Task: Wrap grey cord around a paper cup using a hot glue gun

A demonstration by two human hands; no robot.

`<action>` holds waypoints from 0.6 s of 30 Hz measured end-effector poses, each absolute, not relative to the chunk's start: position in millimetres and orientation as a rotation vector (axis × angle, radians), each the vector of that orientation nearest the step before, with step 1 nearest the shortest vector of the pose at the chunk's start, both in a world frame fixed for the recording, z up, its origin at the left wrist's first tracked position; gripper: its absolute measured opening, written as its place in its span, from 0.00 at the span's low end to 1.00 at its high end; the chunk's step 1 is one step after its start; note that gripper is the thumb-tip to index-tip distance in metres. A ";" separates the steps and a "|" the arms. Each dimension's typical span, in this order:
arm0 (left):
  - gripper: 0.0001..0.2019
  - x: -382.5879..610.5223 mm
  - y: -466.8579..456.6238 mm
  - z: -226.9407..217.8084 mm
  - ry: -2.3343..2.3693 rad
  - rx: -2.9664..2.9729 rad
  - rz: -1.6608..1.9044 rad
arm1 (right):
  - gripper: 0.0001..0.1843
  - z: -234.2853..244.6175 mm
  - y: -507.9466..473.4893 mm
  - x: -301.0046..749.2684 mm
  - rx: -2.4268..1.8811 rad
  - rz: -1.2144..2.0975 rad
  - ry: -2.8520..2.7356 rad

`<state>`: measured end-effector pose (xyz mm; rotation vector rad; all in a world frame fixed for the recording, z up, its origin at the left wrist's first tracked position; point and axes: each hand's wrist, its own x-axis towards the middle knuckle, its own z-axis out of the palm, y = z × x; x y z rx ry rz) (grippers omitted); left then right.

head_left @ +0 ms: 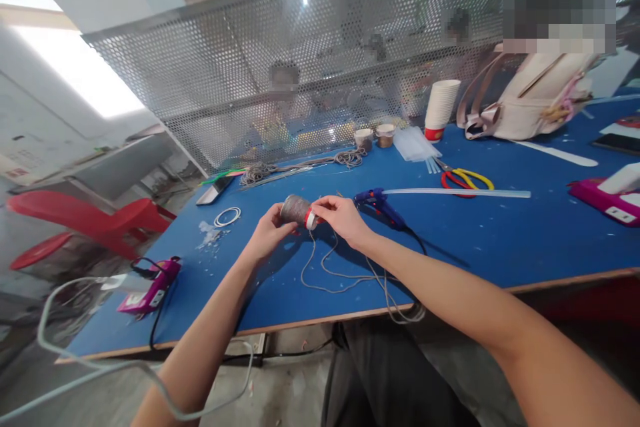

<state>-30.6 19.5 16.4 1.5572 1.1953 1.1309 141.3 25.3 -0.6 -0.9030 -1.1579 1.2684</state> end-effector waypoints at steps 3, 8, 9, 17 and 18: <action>0.23 -27.9 18.5 16.6 1.211 1.566 1.145 | 0.04 -0.7 26.7 144.3 -0.942 1.259 -1.167; 0.22 -27.5 20.8 13.7 1.296 1.568 1.231 | 0.05 -1.1 27.3 144.8 -0.972 1.292 -1.186; 0.18 -27.5 21.5 12.5 1.312 1.567 1.238 | 0.05 -1.7 27.2 143.8 -0.973 1.309 -1.189; 0.12 -23.2 20.7 5.6 1.323 1.603 1.175 | 0.06 -7.7 24.2 137.1 -0.953 1.382 -1.204; 0.12 -22.2 19.8 5.8 1.317 1.616 1.168 | 0.06 -8.5 24.0 137.1 -0.956 1.378 -1.206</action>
